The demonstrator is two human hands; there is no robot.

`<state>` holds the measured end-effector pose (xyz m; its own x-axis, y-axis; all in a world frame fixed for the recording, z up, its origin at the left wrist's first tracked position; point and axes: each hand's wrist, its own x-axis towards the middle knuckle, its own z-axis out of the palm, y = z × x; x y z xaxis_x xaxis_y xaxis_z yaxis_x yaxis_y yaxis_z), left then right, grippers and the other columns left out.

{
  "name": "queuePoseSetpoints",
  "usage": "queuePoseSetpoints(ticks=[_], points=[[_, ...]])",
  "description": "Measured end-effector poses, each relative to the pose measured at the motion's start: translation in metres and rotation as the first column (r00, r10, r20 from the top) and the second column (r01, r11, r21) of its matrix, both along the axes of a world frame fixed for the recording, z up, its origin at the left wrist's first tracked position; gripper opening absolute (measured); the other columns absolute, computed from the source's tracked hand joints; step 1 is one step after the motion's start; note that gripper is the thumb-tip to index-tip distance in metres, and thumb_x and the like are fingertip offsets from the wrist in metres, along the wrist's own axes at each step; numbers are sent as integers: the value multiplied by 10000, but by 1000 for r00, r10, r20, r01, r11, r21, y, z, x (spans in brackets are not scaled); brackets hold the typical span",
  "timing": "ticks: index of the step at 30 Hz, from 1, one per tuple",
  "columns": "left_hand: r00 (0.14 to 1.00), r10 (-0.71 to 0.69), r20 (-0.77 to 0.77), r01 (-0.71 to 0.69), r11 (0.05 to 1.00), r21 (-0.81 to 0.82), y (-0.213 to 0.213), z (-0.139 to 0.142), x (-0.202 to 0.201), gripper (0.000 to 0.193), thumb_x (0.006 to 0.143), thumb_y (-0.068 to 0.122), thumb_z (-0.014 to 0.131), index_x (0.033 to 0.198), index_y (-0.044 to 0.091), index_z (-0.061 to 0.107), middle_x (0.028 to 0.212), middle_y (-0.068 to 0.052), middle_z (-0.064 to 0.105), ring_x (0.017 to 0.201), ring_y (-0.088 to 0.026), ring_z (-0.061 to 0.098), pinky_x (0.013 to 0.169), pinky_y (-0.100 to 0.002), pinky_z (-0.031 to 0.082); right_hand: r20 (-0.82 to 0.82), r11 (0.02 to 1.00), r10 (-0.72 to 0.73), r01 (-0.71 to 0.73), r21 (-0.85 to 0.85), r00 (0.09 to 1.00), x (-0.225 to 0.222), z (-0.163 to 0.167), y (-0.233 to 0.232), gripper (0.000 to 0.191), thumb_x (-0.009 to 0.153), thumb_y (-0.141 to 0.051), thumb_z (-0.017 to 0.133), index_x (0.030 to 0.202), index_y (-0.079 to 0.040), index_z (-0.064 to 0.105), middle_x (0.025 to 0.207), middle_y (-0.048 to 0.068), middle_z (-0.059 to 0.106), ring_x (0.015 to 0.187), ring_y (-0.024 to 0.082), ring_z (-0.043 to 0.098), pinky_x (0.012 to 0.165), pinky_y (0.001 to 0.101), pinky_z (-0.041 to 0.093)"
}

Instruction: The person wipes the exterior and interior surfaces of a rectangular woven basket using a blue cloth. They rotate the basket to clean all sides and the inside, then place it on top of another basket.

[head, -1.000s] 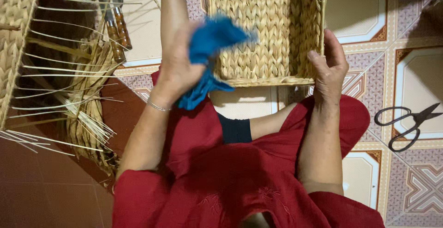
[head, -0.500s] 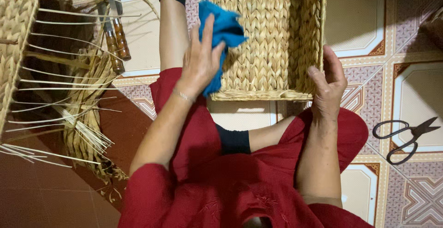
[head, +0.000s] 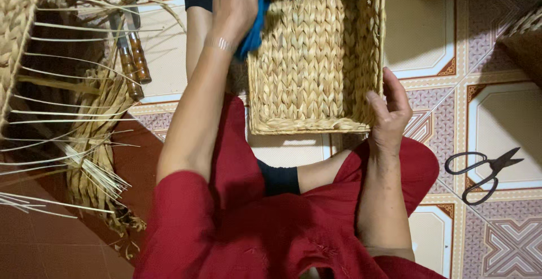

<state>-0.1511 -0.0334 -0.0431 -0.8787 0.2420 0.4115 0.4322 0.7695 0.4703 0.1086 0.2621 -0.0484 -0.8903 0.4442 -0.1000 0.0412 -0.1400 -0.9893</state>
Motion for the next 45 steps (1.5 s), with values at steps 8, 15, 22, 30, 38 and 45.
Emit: queuePoseSetpoints(ticks=[8,15,22,30,38,45], points=[[975,-70,209,87,993,-73,-22,56,177,557,962,102,700,1483,101,503,1115,-281,592,968,-494,625,824,-558,525,-61,999,-31,29,-36,998,6,-4,-3,493,937,3,674,1419,54,587,1385,194,650,1215,236,658,1019,333,564],[861,-103,497,201,969,-147,-35,96,262,497,917,152,712,1394,112,578,1040,-282,617,832,-506,647,710,-567,533,-78,998,-26,22,-56,997,6,0,-5,502,939,11,681,1430,50,582,1394,196,651,1246,243,658,1062,340,563],[751,-248,611,83,955,286,-87,98,179,462,999,221,689,1411,33,598,1282,-175,724,1146,-212,675,960,-359,544,19,992,120,-121,31,993,5,17,-1,784,883,-95,755,1576,-7,400,1642,208,392,1527,294,383,1229,391,357],[989,142,-41,-135,980,147,-12,12,-35,365,1054,283,769,1307,76,607,1258,-243,675,1083,-411,689,928,-456,559,18,985,133,-130,-110,991,-4,19,0,809,842,-61,738,1571,20,395,1641,215,416,1529,297,414,1263,379,342],[995,77,69,-78,997,23,1,-9,-13,619,1023,214,757,1543,139,429,1176,-239,596,1068,-474,634,906,-515,527,-29,983,130,-133,-129,991,-2,14,2,779,855,-23,721,1557,47,392,1616,217,433,1508,287,425,1254,376,335],[996,-71,60,67,996,65,-21,18,126,626,980,91,727,1543,142,459,1229,-251,599,1088,-447,628,897,-487,537,-52,983,144,-149,-110,988,4,16,-1,760,882,-35,715,1565,48,393,1622,216,440,1510,291,439,1262,373,342]])
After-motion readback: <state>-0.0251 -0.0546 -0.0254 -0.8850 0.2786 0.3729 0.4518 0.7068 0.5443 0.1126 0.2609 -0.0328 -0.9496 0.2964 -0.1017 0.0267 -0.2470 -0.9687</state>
